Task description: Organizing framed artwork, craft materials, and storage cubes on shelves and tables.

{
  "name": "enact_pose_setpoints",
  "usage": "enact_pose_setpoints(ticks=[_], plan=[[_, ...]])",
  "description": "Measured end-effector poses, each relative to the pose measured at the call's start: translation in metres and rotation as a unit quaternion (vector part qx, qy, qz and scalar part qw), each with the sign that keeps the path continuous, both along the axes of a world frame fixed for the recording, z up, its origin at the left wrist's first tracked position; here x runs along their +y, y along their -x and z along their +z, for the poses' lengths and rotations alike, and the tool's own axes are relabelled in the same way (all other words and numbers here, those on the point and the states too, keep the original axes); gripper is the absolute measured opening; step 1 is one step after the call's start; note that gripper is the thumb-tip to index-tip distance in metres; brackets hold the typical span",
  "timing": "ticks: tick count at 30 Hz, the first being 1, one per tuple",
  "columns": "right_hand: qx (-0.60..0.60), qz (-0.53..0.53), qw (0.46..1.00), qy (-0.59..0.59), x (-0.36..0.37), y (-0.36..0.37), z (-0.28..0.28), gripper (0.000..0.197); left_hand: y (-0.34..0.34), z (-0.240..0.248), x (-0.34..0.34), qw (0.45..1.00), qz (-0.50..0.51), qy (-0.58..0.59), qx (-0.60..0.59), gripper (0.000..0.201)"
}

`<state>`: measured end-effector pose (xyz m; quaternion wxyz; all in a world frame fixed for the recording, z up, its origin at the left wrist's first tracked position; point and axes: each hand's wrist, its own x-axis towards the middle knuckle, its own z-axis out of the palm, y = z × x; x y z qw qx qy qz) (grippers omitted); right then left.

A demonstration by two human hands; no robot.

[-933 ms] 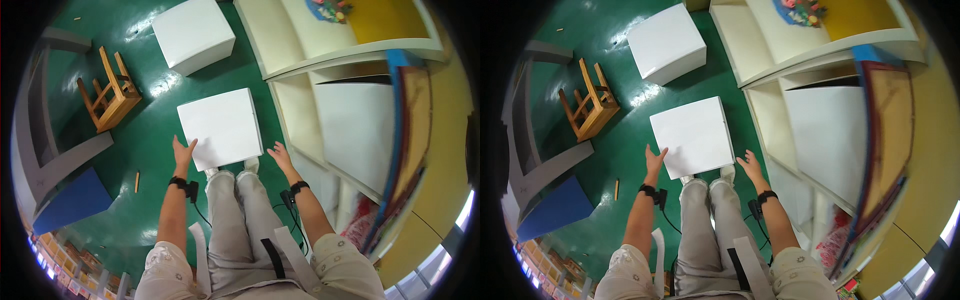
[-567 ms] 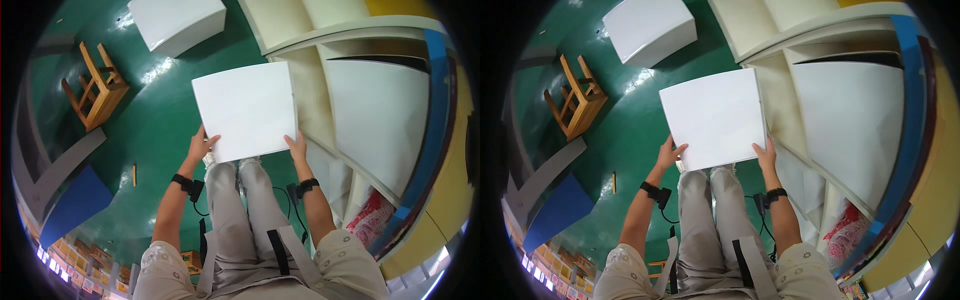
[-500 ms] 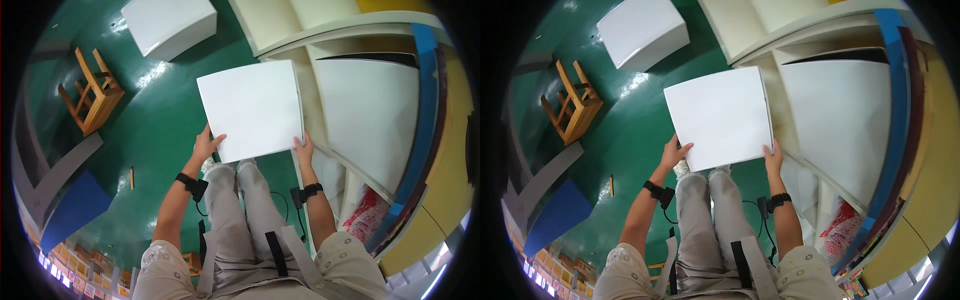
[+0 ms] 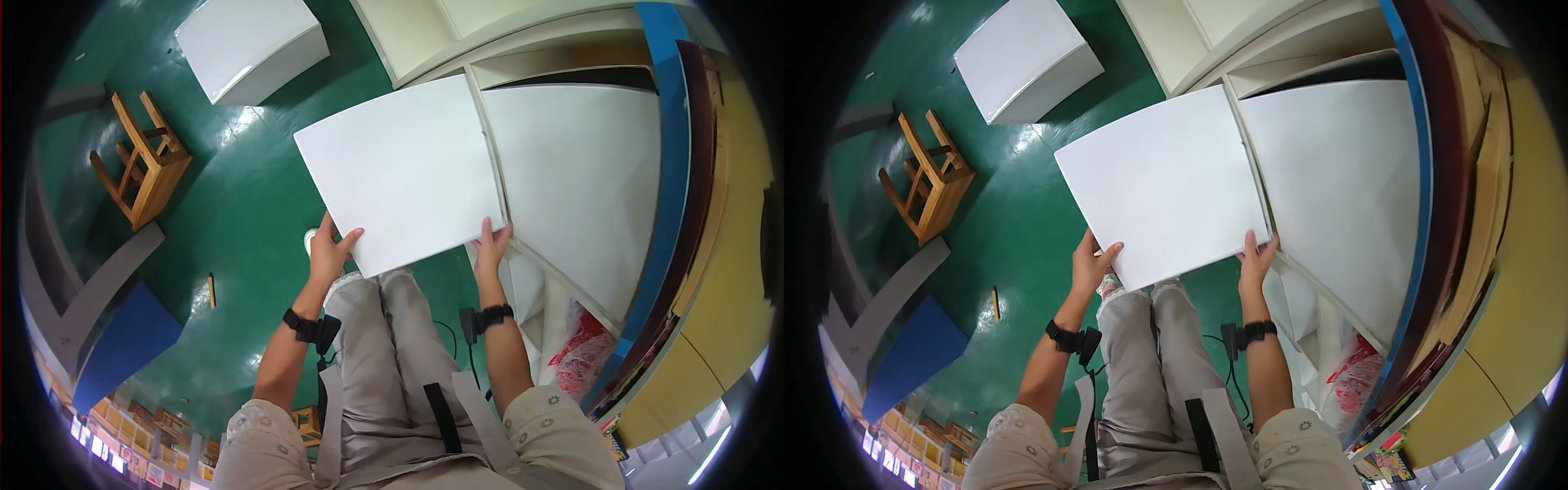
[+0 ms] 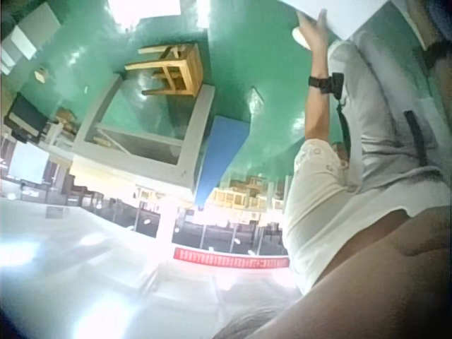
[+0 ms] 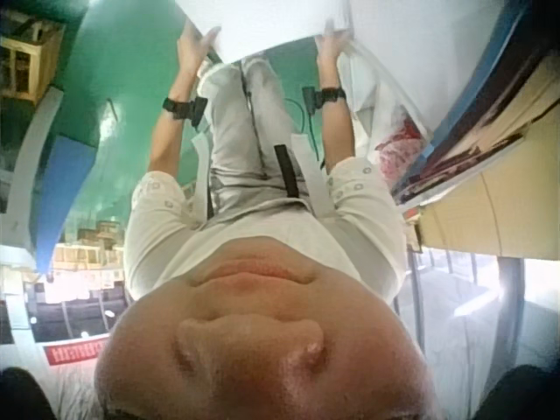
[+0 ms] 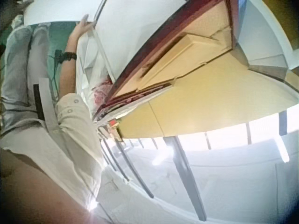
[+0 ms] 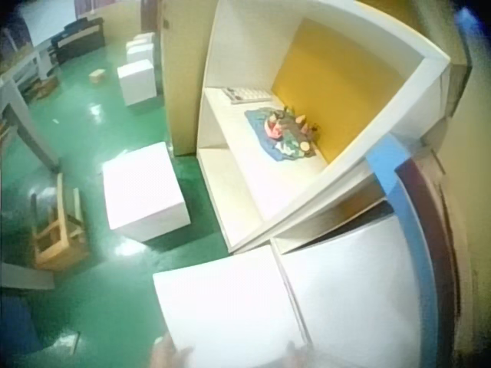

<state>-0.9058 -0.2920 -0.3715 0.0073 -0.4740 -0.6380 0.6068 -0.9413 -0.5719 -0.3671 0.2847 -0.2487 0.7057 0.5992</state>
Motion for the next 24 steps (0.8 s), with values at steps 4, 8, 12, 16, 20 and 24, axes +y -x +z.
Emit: enact_pose_setpoints(ticks=[4, 8, 12, 16, 20, 24], plan=[[0.034, -0.017, 0.999, -0.021, 0.002, -0.011, 0.017, 0.054, -0.006, -0.001, 0.005, 0.999, -0.019, -0.019, -0.040, 0.055], [0.066, 0.005, 0.997, -0.043, 0.000, -0.007, -0.012, 0.056, -0.009, -0.046, 0.007, 0.999, 0.002, -0.026, -0.024, 0.051], [-0.003, -0.030, 0.999, 0.030, 0.001, -0.001, -0.031, 0.061, 0.010, -0.046, 0.007, 0.999, -0.036, 0.009, -0.013, 0.046], [-0.001, -0.074, 0.997, 0.012, -0.003, -0.005, -0.033, 0.061, 0.009, -0.047, 0.020, 1.000, -0.010, 0.011, -0.002, 0.051], [0.017, -0.089, 0.996, 0.011, -0.001, -0.016, -0.030, 0.056, 0.001, -0.039, 0.058, 0.999, -0.005, 0.000, 0.039, 0.058], [-0.009, -0.071, 0.997, 0.015, -0.015, -0.022, -0.024, 0.051, 0.008, -0.038, 0.100, 0.996, 0.000, -0.025, 0.087, 0.067]])
